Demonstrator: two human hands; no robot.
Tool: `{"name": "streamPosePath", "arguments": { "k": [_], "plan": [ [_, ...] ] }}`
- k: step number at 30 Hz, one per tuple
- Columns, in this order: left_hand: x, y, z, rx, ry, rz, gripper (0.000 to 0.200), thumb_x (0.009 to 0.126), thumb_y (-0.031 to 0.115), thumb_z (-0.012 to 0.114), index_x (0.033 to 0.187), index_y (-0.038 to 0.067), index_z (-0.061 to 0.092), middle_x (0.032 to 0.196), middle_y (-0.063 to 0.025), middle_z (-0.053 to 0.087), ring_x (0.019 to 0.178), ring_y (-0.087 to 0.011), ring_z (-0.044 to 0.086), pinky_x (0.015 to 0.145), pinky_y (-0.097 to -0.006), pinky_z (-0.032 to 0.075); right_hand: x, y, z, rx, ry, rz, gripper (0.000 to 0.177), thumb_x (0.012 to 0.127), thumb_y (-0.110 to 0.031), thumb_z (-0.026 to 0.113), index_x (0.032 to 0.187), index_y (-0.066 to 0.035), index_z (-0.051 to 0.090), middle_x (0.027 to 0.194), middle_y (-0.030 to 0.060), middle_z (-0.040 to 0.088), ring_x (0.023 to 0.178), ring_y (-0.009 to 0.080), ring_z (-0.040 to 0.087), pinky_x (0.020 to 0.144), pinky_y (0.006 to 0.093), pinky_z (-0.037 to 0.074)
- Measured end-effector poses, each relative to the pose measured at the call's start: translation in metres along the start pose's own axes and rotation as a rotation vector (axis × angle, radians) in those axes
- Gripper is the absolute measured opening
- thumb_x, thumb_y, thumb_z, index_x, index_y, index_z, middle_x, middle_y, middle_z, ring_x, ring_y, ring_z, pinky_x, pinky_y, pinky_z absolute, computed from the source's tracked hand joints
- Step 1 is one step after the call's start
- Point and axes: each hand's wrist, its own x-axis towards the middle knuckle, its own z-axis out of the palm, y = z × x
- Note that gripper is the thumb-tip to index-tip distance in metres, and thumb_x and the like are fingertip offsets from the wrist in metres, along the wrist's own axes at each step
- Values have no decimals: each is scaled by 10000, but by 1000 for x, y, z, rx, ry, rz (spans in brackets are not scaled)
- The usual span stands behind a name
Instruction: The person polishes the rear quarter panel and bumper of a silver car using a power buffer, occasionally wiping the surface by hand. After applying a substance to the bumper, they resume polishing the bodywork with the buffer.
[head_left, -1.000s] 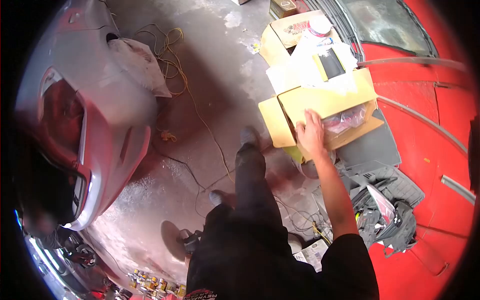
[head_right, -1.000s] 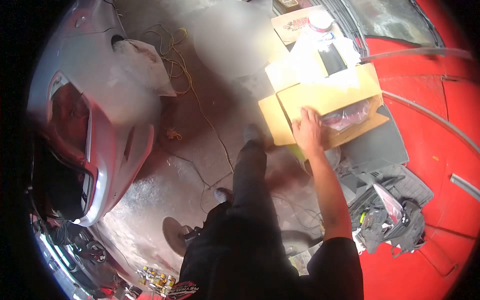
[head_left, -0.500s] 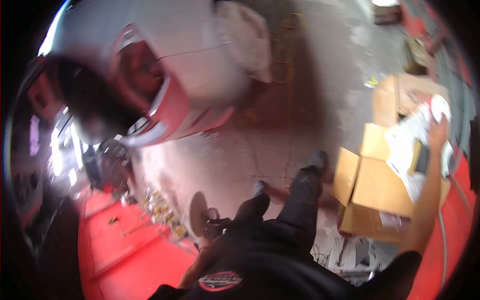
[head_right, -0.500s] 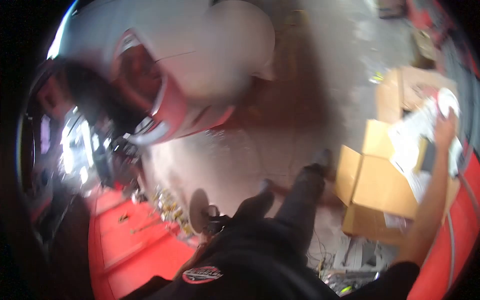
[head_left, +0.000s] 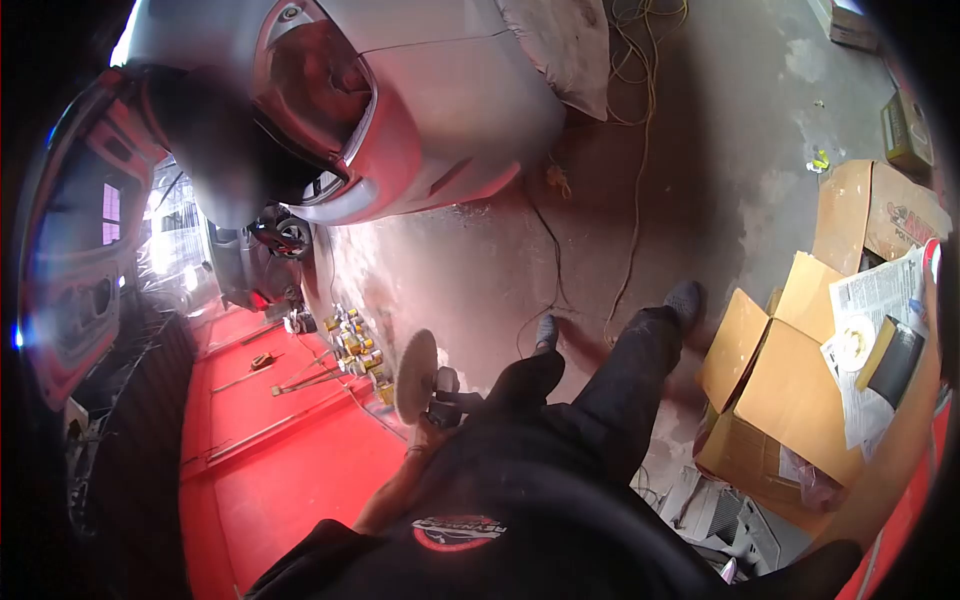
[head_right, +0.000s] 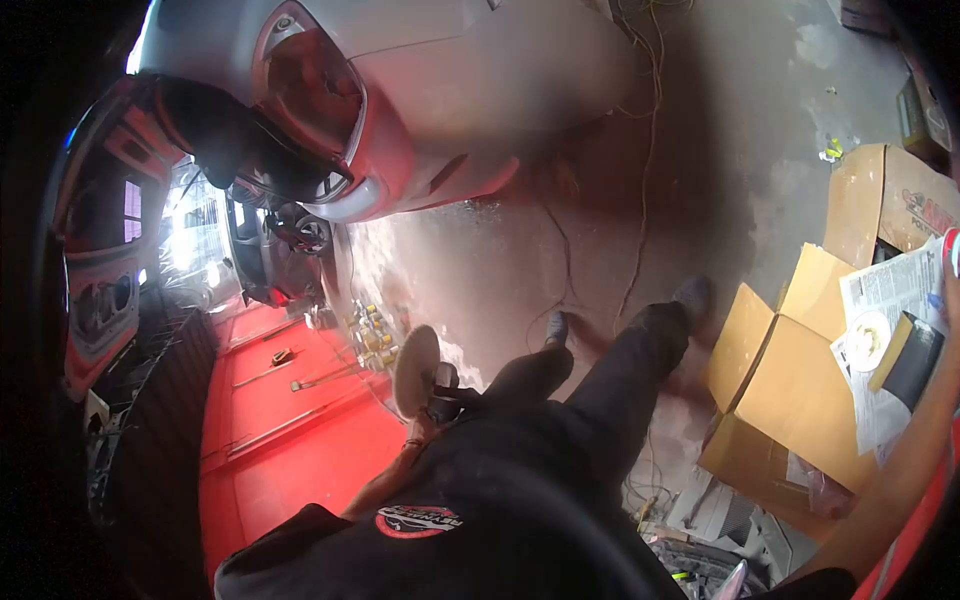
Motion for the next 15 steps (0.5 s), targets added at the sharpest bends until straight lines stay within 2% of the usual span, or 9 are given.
{"name": "streamPosePath", "arguments": {
  "k": [2,5,8,10,12,14,15],
  "plan": [
    [8,-11,7,-80,0,20,1146,625,702,984,1286,-148,592,1161,-314,765,1107,-421,770,937,-497,618,-5,-8,-6,60,-44,-10,847,955,-298,761,1661,26,423,1600,269,576,1479,400,566,1254,453,407],
    [42,-53,28,-49,-6,55,1067,671,629,957,1314,-140,589,1177,-338,763,1123,-449,770,948,-504,617,-14,-22,-15,157,-87,-24,864,941,-281,767,1666,30,414,1599,270,579,1481,395,566,1252,444,408],
    [50,-34,40,-27,94,7,940,711,550,916,1313,-113,627,1172,-345,768,1134,-458,772,945,-510,617,-22,-26,-21,251,-138,9,881,928,-265,773,1671,34,405,1597,270,581,1483,391,567,1251,436,409],
    [53,-27,42,-78,11,-56,876,718,549,897,1260,-101,671,1140,-329,781,1116,-436,782,936,-506,617,-26,-24,-19,244,-146,46,893,919,-253,777,1674,37,400,1595,270,582,1484,388,567,1249,430,409],
    [51,-18,43,-149,-52,-139,815,725,548,879,1208,-89,714,1107,-314,794,1098,-414,792,927,-503,617,-18,-3,-14,100,-21,51,924,921,-284,781,1688,36,378,1609,295,562,1496,401,558,1253,430,407],
    [43,-20,49,-212,105,-42,727,703,603,889,990,-55,776,936,-246,798,936,-345,802,808,-483,614,-1,17,4,-13,109,46,955,923,-314,785,1701,35,356,1623,320,541,1508,413,549,1257,430,404],
    [39,-26,50,-232,184,4,701,692,631,894,881,-38,807,850,-212,800,854,-311,807,749,-473,612,5,17,6,2,98,77,945,929,-320,779,1699,34,362,1621,313,546,1506,411,551,1257,430,403]
  ]
}}
